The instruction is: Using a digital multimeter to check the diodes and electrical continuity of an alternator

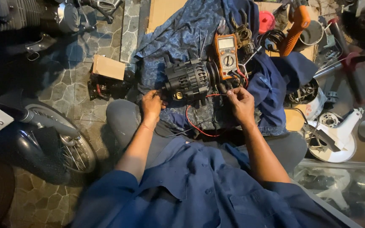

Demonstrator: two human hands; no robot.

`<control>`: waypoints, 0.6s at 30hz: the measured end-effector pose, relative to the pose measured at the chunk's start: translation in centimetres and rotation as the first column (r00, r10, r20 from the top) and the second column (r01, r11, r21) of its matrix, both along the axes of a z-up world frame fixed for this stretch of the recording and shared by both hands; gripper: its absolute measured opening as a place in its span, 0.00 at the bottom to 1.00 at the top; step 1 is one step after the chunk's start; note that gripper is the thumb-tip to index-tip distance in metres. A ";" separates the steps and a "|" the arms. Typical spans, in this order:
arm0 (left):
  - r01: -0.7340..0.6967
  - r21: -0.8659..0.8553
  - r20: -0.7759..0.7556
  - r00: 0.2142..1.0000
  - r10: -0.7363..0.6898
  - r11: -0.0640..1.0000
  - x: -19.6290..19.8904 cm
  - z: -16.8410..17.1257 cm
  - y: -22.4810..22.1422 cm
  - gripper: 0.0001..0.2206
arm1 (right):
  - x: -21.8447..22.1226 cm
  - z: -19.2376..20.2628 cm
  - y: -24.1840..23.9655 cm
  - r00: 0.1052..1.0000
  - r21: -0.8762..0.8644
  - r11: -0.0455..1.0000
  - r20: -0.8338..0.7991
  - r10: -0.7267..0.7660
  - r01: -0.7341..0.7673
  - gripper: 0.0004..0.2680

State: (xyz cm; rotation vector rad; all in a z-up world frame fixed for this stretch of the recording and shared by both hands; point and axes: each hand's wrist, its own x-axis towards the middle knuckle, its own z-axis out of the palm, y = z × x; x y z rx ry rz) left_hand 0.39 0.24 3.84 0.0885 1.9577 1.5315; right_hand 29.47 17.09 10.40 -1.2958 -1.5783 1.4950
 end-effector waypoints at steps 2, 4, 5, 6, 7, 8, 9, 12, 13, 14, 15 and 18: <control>0.004 -0.015 -0.011 1.000 -0.004 1.000 -0.1 -0.6 0.0 0.09 | 0.2 -0.6 0.1 1.000 -0.002 1.000 0.003 0.005 -0.005 0.04; 0.008 -0.031 -0.022 1.000 -0.009 0.999 -0.1 -1.3 0.0 0.09 | 0.3 -1.3 0.1 1.000 -0.004 1.000 0.007 0.009 -0.009 0.04; 0.002 -0.033 -0.012 1.000 -0.003 0.999 -0.1 -1.8 -0.1 0.09 | 0.5 -1.7 0.1 1.000 -0.003 1.000 0.006 0.005 -0.005 0.03; -0.004 -0.033 -0.003 1.000 0.004 0.999 -0.1 -2.1 0.0 0.09 | 0.5 -2.2 0.2 1.000 -0.001 1.000 0.004 0.001 -0.001 0.03; -0.004 -0.033 -0.004 1.000 0.004 0.999 -0.3 -2.1 0.1 0.09 | 0.4 -2.3 0.3 1.000 0.000 1.000 0.003 0.001 -0.001 0.03; -0.001 -0.043 -0.011 1.000 0.001 0.999 -0.3 -2.2 0.0 0.09 | 0.5 -2.4 0.3 1.000 0.000 1.000 -0.001 0.002 -0.002 0.04; 0.002 -0.054 -0.019 1.000 -0.003 0.999 -0.3 -2.2 0.0 0.09 | 0.5 -2.4 0.2 1.000 0.000 1.000 -0.004 0.004 -0.004 0.04; 0.006 -0.055 -0.002 1.000 -0.007 0.998 -0.2 -2.1 0.0 0.09 | 0.1 -0.6 0.0 1.000 0.000 1.000 -0.001 -0.004 0.004 0.03; 0.007 -0.056 -0.002 1.000 -0.007 0.998 -0.4 -2.3 0.0 0.09 | 0.1 -0.7 0.0 1.000 0.000 1.000 -0.001 -0.004 0.004 0.03; 0.007 -0.058 -0.009 1.000 -0.007 0.998 -0.4 -2.6 0.0 0.08 | 0.1 -0.7 0.0 1.000 -0.008 1.000 -0.005 -0.004 0.003 0.03; 0.007 -0.061 -0.016 1.000 -0.008 0.998 -0.5 -2.9 0.0 0.08 | 0.1 -0.8 0.0 1.000 -0.016 1.000 -0.009 -0.003 0.003 0.03; 0.014 -0.063 -0.034 0.999 -0.016 0.998 -0.4 -2.4 -0.2 0.09 | 0.2 -1.1 0.1 1.000 -0.004 1.000 -0.005 0.008 -0.008 0.03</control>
